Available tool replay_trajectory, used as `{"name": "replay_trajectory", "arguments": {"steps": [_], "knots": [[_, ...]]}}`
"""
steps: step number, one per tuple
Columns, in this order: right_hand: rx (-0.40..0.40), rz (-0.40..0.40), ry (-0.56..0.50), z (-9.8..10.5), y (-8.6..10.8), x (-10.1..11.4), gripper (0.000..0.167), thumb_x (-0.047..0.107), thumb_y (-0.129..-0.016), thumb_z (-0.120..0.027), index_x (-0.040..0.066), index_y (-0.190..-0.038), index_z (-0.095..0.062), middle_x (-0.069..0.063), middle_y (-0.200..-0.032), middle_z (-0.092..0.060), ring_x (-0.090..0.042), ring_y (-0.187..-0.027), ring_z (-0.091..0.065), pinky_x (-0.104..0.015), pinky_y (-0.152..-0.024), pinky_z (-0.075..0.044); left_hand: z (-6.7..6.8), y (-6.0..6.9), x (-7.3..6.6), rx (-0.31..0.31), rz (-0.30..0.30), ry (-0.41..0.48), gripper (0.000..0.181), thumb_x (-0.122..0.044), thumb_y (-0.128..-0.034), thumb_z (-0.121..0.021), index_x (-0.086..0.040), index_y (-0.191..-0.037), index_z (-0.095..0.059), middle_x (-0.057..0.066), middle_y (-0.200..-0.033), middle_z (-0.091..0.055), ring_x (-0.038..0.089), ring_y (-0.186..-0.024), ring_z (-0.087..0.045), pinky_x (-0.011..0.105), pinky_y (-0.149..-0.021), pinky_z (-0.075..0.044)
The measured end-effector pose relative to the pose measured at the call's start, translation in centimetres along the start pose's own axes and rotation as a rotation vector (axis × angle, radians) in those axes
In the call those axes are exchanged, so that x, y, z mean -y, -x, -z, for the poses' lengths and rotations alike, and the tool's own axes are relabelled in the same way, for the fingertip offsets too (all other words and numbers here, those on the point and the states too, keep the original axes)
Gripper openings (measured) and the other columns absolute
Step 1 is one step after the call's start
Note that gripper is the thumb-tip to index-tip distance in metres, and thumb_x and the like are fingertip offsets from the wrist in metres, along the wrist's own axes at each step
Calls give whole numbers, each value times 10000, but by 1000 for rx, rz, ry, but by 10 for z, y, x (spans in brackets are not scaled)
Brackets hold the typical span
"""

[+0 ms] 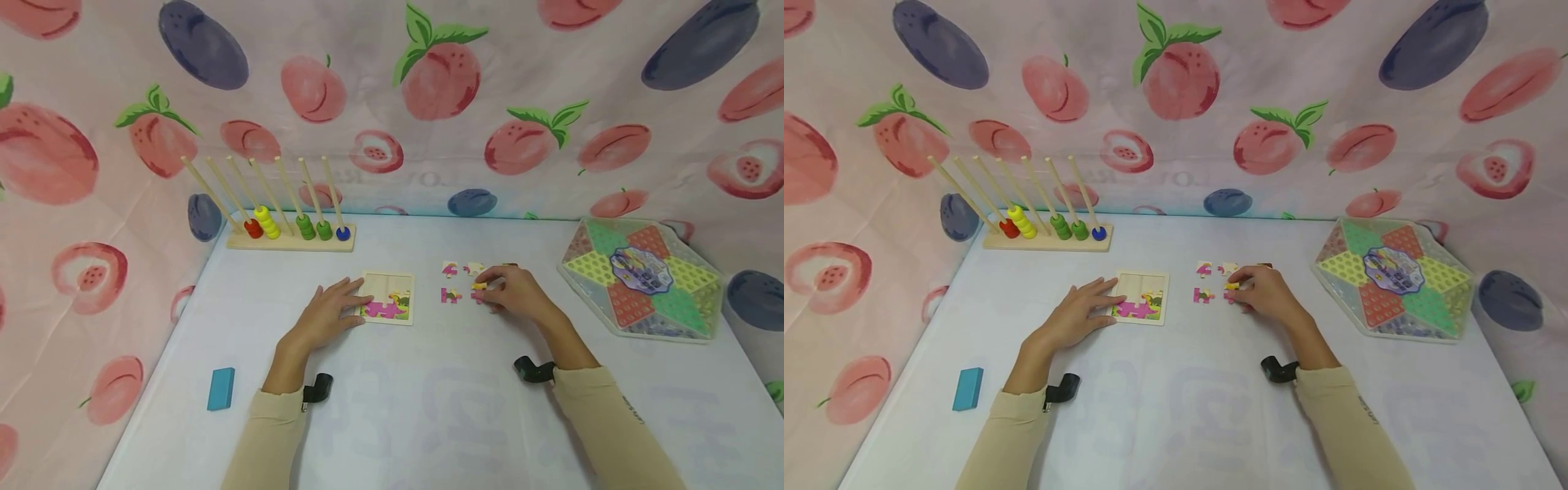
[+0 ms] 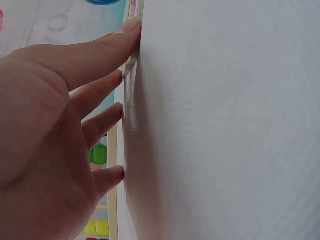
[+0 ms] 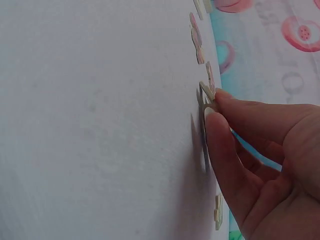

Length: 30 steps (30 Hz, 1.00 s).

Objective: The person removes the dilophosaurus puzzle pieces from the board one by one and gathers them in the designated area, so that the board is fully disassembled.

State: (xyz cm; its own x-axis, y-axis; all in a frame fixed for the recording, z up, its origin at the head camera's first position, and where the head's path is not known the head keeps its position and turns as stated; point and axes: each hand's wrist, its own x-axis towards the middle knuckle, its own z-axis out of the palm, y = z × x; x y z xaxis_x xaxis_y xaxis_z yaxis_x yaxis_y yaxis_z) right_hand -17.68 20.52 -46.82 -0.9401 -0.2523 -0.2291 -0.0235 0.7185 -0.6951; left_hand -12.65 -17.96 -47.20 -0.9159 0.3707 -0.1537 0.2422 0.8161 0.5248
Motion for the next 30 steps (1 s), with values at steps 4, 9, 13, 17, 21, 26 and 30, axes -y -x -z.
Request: {"name": "replay_trajectory", "arguments": {"steps": [4, 9, 13, 17, 21, 26, 30], "knots": [[-17, 3, 11, -2, 0, 1, 311, 182, -900, -783, 30, -1163, -716, -195, -1127, -690, -121, -570, -653, -221, -572, -535, 0, 0, -1, 4, 6, 4, 468, -269, -926, -753, -235, -1382, -657, 21, -1656, -398, 305, -1599, -241, 693, -1267, -92], [-20, -2, 23, -2, 0, 2, 308, 180, -902, -782, 19, -1158, -726, -209, -1153, -681, -119, -556, -628, -226, -562, -516, 0, 0, -2, -1, -2, -4, 466, -256, -925, -754, -228, -1380, -659, 35, -1653, -401, 320, -1594, -249, 708, -1257, -103], [-9, -19, 27, -1, 0, 3, 325, 203, -903, -785, 19, -1164, -727, -215, -1185, -667, -124, -547, -621, -239, -565, -503, 0, 0, -2, 0, -3, -1, 465, -263, -928, -751, -228, -1382, -657, 29, -1656, -397, 313, -1596, -246, 701, -1262, -103], [2, -34, 41, 0, -1, 5, 336, 220, -901, -787, 25, -1169, -726, -215, -1195, -659, -124, -528, -618, -247, -568, -500, 0, -1, -2, -4, -9, -2, 469, -260, -925, -754, -225, -1383, -657, 34, -1655, -399, 322, -1593, -251, 712, -1254, -113], [10, -53, 48, 0, -2, 6, 347, 225, -903, -786, 24, -1178, -720, -219, -1206, -661, -123, -521, -616, -254, -560, -504, 0, 0, -3, -4, -7, 2, 471, -262, -922, -756, -227, -1382, -658, 34, -1655, -397, 322, -1593, -250, 712, -1254, -110], [19, -77, 60, -2, -3, 9, 346, 229, -911, -777, 29, -1186, -717, -219, -1232, -649, -131, -529, -617, -253, -562, -490, 0, 0, -2, 5, 5, -2, 470, -276, -928, -750, -231, -1386, -654, 25, -1659, -392, 314, -1597, -241, 701, -1261, -102], [28, -84, 68, -3, -5, 9, 351, 242, -915, -774, 33, -1190, -715, -210, -1222, -657, -134, -526, -621, -247, -570, -480, 1, 0, -2, 7, 8, -3, 471, -268, -929, -749, -226, -1388, -653, 27, -1661, -388, 316, -1598, -237, 700, -1262, -98]]}}
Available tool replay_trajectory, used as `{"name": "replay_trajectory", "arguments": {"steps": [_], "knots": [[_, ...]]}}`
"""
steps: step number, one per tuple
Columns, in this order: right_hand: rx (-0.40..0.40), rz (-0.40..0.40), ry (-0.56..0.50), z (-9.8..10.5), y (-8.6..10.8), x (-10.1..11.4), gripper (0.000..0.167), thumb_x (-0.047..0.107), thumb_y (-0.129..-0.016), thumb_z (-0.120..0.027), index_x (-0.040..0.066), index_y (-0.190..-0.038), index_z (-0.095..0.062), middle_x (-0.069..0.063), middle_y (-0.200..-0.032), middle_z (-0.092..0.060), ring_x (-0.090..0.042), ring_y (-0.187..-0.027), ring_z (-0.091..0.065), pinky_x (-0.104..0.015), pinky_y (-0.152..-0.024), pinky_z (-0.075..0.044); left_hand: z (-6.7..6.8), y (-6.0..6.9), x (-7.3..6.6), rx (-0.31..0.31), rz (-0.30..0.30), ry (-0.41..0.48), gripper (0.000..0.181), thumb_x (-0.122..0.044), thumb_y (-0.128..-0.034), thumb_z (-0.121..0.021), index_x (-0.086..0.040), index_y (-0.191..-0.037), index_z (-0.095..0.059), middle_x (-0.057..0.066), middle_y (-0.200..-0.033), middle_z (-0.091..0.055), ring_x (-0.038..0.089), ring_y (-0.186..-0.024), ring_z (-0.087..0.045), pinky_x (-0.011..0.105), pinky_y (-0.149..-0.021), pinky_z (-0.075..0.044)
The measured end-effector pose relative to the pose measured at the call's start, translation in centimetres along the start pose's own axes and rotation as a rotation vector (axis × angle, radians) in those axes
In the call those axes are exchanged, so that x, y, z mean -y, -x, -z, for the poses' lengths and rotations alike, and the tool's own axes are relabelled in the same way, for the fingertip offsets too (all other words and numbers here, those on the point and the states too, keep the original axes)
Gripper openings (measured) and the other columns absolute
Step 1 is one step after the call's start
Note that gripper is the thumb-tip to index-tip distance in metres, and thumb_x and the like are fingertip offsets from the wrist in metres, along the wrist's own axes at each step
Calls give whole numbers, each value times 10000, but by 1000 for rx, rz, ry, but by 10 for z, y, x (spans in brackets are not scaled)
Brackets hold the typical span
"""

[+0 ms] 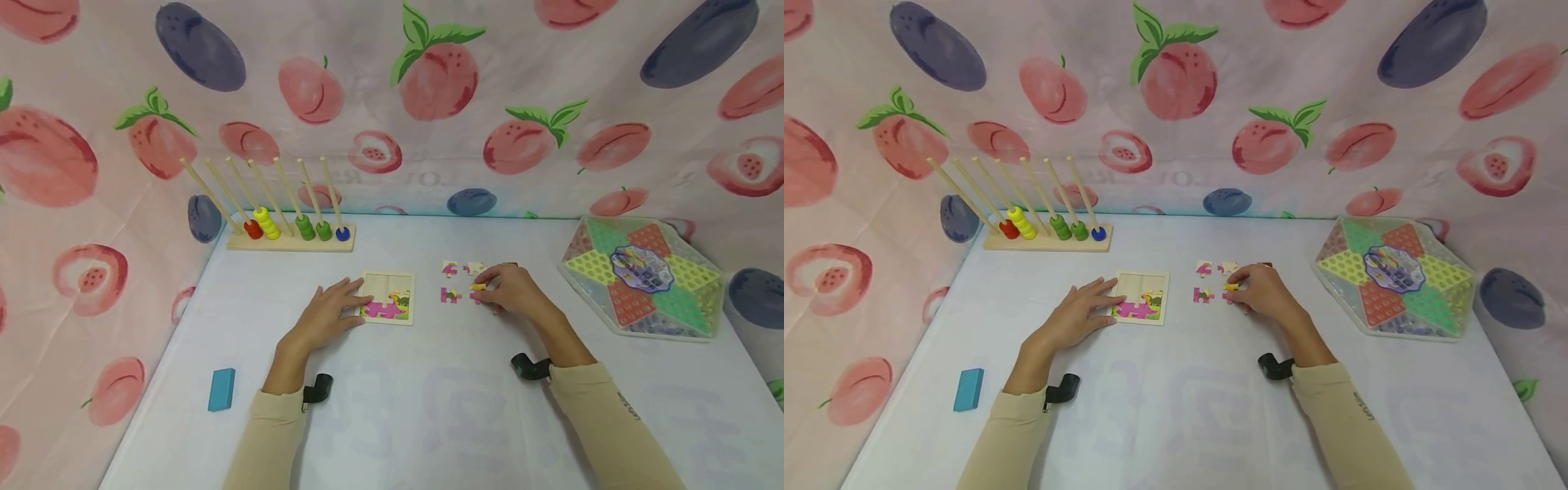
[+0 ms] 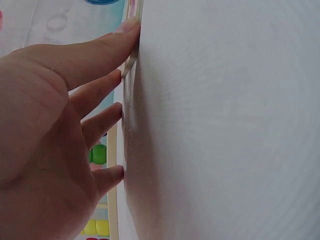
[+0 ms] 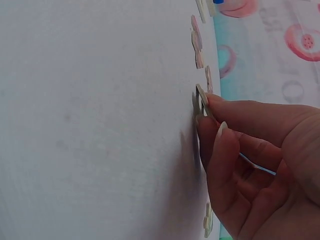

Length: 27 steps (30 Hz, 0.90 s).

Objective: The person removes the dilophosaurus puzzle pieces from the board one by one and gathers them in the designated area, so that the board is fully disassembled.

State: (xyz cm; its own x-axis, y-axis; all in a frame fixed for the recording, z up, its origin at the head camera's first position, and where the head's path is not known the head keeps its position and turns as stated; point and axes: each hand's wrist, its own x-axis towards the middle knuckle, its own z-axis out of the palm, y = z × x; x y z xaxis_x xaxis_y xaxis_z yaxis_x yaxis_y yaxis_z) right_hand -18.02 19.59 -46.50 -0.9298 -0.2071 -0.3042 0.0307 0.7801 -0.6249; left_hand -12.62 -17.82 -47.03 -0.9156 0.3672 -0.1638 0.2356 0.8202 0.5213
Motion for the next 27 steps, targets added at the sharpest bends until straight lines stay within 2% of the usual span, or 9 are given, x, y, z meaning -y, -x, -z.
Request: {"name": "replay_trajectory", "arguments": {"steps": [14, 19, 22, 27], "knots": [[-6, 0, 2, -2, 1, -1, 310, 173, -905, -769, 28, -1176, -731, -234, -1271, -579, -136, -514, -585, -236, -550, -474, -1, 2, 0, -23, -21, 0, 466, -247, -930, -746, -206, -1385, -655, 54, -1650, -406, 342, -1585, -262, 719, -1249, -109], [-16, 24, 22, -1, 4, 0, 301, 154, -901, -767, 21, -1169, -738, -243, -1265, -608, -130, -533, -575, -247, -545, -481, -2, 2, -1, -22, -21, 7, 462, -258, -936, -741, -210, -1387, -654, 41, -1649, -409, 325, -1590, -258, 709, -1257, -99], [-24, 35, 42, -1, 4, 0, 294, 157, -896, -772, 29, -1159, -746, -232, -1256, -643, -155, -635, -586, -258, -572, -487, -2, 2, 0, -21, -22, 7, 467, -259, -934, -743, -209, -1389, -652, 39, -1649, -409, 323, -1591, -258, 707, -1258, -98], [-45, 40, 87, -1, 3, -1, 291, 195, -892, -783, 55, -1146, -758, -197, -1239, -681, -237, -900, -581, -275, -712, -486, -2, 1, 0, -20, -18, 15, 467, -260, -934, -744, -211, -1389, -652, 33, -1651, -405, 317, -1593, -252, 700, -1263, -93]]}}
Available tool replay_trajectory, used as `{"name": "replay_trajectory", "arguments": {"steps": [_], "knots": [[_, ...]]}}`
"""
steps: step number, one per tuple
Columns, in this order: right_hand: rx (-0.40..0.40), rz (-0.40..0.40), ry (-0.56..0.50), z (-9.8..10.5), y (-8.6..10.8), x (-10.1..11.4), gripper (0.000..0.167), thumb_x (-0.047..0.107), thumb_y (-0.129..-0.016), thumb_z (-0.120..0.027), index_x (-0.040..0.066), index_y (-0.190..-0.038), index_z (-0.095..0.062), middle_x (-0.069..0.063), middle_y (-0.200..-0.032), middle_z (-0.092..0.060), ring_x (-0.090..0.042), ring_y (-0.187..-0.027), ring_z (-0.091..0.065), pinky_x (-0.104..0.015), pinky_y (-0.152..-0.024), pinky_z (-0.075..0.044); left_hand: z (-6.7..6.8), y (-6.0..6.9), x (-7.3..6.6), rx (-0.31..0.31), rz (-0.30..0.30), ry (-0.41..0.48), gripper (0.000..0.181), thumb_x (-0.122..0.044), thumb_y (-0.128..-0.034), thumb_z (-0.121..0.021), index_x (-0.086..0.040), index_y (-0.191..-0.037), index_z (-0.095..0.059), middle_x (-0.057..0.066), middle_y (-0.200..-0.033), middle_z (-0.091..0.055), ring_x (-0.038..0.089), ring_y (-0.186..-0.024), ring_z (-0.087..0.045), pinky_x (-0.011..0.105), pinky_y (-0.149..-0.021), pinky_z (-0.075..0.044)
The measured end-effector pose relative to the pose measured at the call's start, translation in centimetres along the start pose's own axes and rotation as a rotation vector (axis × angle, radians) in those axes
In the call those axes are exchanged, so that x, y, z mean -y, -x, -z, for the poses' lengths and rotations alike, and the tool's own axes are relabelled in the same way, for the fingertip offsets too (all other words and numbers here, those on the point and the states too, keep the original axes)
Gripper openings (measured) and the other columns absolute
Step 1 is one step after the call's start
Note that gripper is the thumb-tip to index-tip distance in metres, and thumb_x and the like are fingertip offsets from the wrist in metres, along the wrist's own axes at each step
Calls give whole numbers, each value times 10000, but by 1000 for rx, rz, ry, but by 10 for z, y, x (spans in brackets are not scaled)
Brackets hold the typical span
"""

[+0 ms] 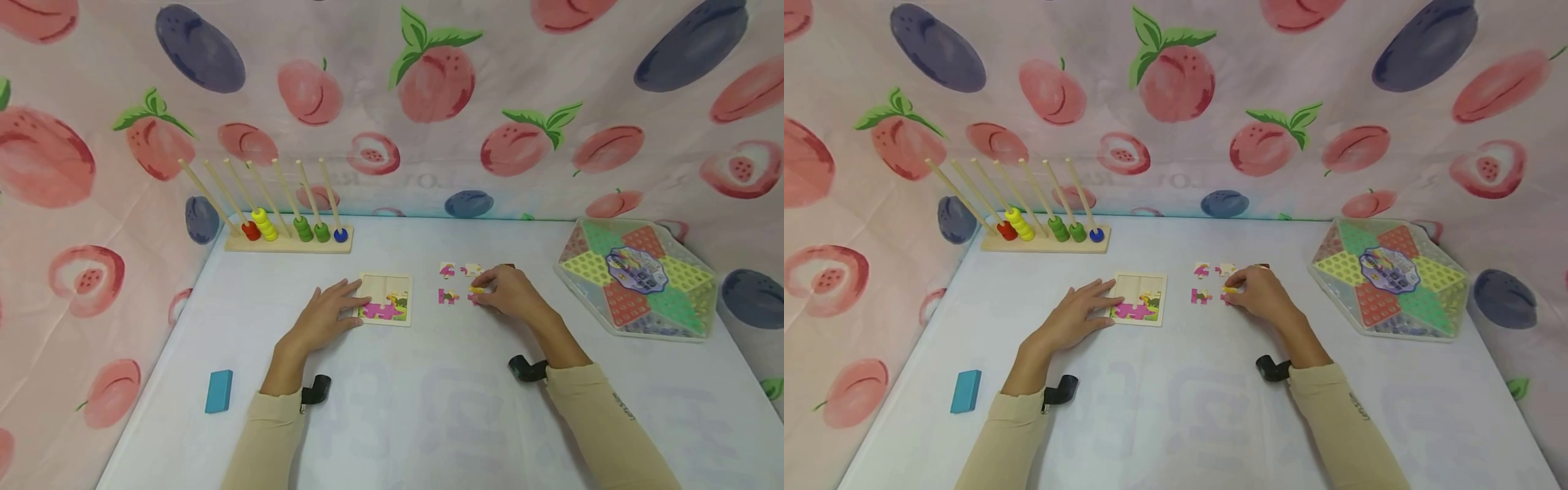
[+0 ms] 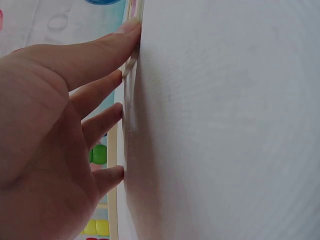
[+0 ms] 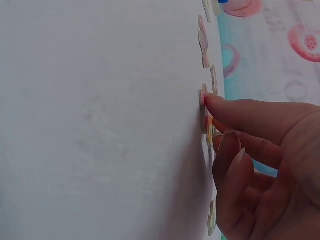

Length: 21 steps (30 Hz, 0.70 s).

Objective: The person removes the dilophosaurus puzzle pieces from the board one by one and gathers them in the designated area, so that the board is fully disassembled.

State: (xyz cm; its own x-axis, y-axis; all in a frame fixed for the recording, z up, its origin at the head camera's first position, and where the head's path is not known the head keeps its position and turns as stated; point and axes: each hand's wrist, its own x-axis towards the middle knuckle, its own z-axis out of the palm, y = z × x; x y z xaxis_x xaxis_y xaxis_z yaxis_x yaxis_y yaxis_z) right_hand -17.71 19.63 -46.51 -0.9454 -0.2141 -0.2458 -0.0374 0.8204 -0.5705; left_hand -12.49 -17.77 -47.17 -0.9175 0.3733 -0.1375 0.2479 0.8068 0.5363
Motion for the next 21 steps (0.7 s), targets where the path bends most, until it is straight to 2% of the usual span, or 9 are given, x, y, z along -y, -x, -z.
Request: {"name": "replay_trajectory", "arguments": {"steps": [5, 8, 14, 19, 21], "knots": [[-6, 31, 34, 2, -2, 0, 280, 210, -880, -800, 67, -1116, -752, -160, -1157, -709, -269, -963, -606, -359, -817, -516, 2, 1, -1, 6, 8, 2, 463, -257, -933, -746, -212, -1384, -655, 33, -1656, -397, 316, -1596, -245, 697, -1265, -86], [-20, 32, 32, 4, -3, 3, 276, 229, -878, -807, 82, -1100, -735, -127, -1094, -704, -266, -977, -604, -366, -841, -515, 2, 0, -1, 10, 9, -1, 463, -260, -935, -743, -210, -1386, -654, 34, -1657, -394, 317, -1597, -242, 696, -1266, -86], [-32, 11, -37, 12, -7, 16, 318, 307, -912, -762, 115, -1159, -704, -89, -1067, -662, -257, -971, -599, -277, -754, -512, 2, 0, -2, 12, 12, 3, 463, -257, -935, -743, -208, -1387, -654, 37, -1656, -396, 318, -1597, -241, 694, -1267, -89], [5, 102, -52, 12, -14, 27, 398, 319, -891, -788, 85, -1201, -700, -119, -1105, -686, -264, -998, -612, -253, -741, -507, 2, 1, -2, 11, 14, 7, 465, -256, -934, -744, -211, -1387, -653, 37, -1658, -393, 317, -1598, -237, 691, -1268, -84], [26, 132, -57, 9, -17, 34, 431, 312, -879, -805, 78, -1223, -694, -127, -1153, -693, -276, -1039, -612, -269, -776, -522, 2, 1, -1, 6, 10, 4, 465, -253, -932, -746, -210, -1386, -654, 42, -1657, -395, 322, -1595, -243, 696, -1265, -92]]}}
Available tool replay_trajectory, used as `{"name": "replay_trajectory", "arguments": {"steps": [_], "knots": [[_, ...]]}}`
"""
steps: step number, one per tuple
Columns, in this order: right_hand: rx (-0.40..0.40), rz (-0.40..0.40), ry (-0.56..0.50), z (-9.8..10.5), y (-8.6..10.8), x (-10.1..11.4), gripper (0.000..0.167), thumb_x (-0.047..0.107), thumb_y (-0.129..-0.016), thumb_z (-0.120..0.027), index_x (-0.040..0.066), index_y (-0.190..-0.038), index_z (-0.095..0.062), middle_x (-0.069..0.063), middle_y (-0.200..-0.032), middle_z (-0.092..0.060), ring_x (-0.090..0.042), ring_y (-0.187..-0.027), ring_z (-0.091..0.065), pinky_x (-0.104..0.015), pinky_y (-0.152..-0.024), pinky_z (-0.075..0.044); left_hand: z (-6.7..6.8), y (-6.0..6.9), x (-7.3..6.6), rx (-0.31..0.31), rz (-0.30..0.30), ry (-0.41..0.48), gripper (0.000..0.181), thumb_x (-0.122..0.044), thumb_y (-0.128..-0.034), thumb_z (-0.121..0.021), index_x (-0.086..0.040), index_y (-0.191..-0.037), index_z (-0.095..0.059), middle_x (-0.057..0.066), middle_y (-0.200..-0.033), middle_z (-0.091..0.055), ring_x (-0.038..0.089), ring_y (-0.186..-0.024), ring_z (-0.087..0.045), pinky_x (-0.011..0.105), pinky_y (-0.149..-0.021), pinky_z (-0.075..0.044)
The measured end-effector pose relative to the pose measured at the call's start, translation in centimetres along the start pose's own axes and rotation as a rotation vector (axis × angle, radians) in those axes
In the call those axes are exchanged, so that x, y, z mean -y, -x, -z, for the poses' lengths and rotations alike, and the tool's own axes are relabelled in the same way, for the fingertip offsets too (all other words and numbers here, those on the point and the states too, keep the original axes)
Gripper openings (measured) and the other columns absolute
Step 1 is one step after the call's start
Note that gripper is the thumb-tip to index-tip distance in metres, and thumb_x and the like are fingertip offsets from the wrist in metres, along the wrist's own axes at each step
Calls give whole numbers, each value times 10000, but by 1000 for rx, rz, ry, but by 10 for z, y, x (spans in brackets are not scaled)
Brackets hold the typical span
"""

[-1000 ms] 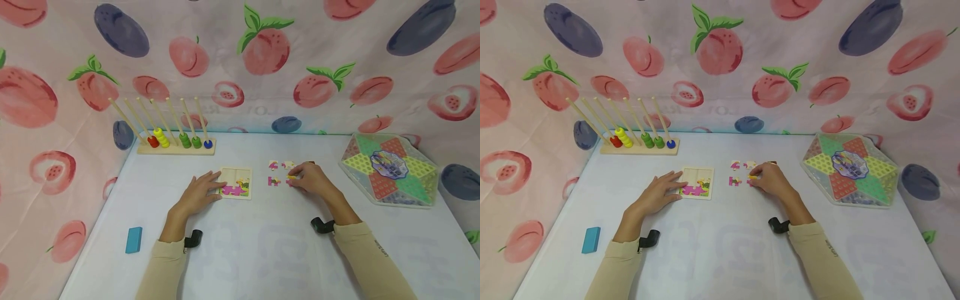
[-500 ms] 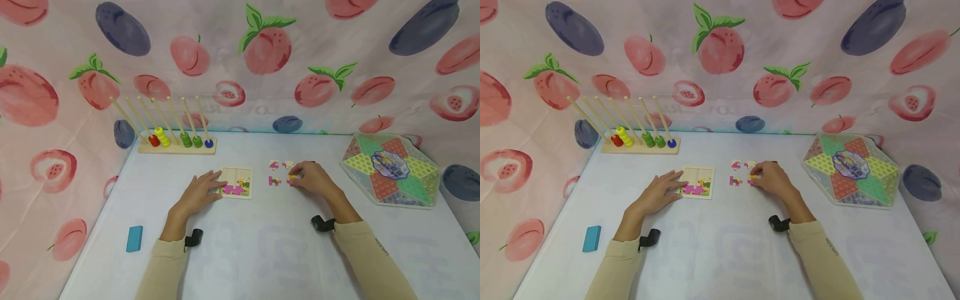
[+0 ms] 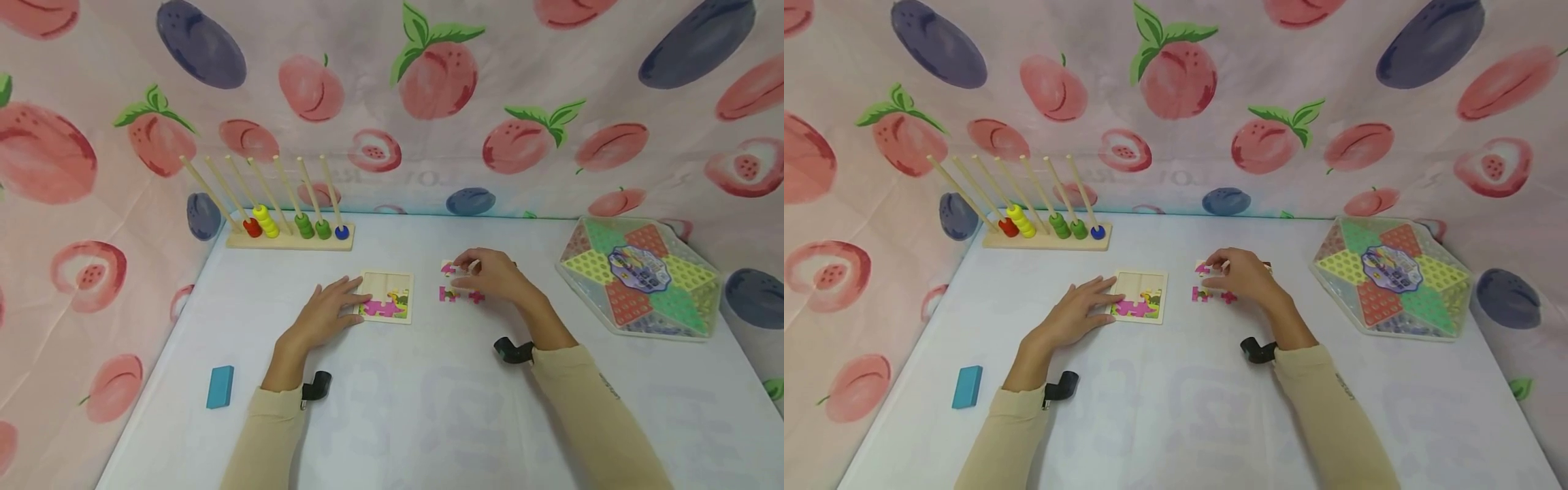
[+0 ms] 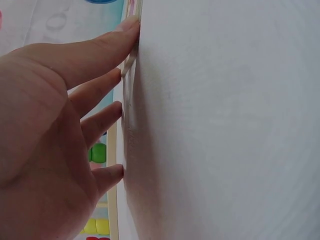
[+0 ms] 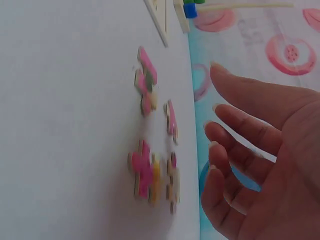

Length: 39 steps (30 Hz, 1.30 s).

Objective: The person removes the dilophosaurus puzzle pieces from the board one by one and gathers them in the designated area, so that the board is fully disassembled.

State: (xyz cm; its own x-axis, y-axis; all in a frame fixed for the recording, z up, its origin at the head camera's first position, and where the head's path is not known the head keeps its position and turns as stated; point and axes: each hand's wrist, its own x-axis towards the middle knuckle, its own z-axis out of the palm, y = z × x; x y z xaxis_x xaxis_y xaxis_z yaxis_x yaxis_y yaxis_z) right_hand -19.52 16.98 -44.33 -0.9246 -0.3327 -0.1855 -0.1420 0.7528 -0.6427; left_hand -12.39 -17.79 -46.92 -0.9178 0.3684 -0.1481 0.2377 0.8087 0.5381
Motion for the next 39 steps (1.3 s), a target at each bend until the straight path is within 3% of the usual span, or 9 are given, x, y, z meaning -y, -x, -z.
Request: {"name": "replay_trajectory", "arguments": {"steps": [11, 19, 24, 28, 34, 39], "knots": [[105, 177, -24, -26, -10, 41, 472, 191, -867, -820, 62, -1298, -675, -123, -1310, -689, -316, -1203, -600, -480, -1024, -528, 1, 0, -1, -4, -6, -1, 467, -244, -928, -750, -206, -1384, -656, 48, -1651, -404, 329, -1593, -247, 695, -1266, -89], [179, 242, 9, -51, -16, 53, 461, 186, -882, -807, 96, -1314, -672, -82, -1334, -691, -287, -1232, -600, -476, -1101, -488, 0, -2, 1, -2, 1, -5, 463, -260, -929, -748, -219, -1381, -659, 57, -1648, -409, 338, -1590, -251, 704, -1260, -87], [192, 251, 16, -65, -19, 57, 434, 189, -885, -805, 128, -1298, -684, -60, -1312, -700, -262, -1208, -614, -467, -1093, -499, 0, -1, 2, -1, -1, -3, 456, -271, -932, -744, -223, -1378, -662, 56, -1647, -410, 340, -1589, -253, 707, -1258, -91], [188, 240, 79, -74, -23, 61, 424, 206, -886, -806, 137, -1288, -693, -40, -1305, -712, -238, -1204, -626, -450, -1104, -502, -1, -2, 2, 6, 4, -1, 456, -285, -938, -738, -231, -1383, -657, 39, -1654, -400, 324, -1596, -244, 698, -1264, -89], [177, 214, 143, -79, -24, 67, 401, 203, -868, -822, 154, -1255, -731, 3, -1269, -744, -211, -1200, -636, -413, -1093, -510, -1, -2, 2, 5, -4, 0, 455, -288, -936, -741, -228, -1379, -661, 37, -1654, -400, 324, -1594, -247, 699, -1263, -92], [169, 197, 133, -79, -22, 67, 370, 194, -859, -828, 179, -1221, -759, 31, -1214, -773, -202, -1177, -658, -409, -1064, -522, -1, -3, 2, 6, 2, 0, 456, -290, -936, -740, -230, -1381, -659, 26, -1656, -398, 314, -1597, -245, 694, -1267, -86]]}}
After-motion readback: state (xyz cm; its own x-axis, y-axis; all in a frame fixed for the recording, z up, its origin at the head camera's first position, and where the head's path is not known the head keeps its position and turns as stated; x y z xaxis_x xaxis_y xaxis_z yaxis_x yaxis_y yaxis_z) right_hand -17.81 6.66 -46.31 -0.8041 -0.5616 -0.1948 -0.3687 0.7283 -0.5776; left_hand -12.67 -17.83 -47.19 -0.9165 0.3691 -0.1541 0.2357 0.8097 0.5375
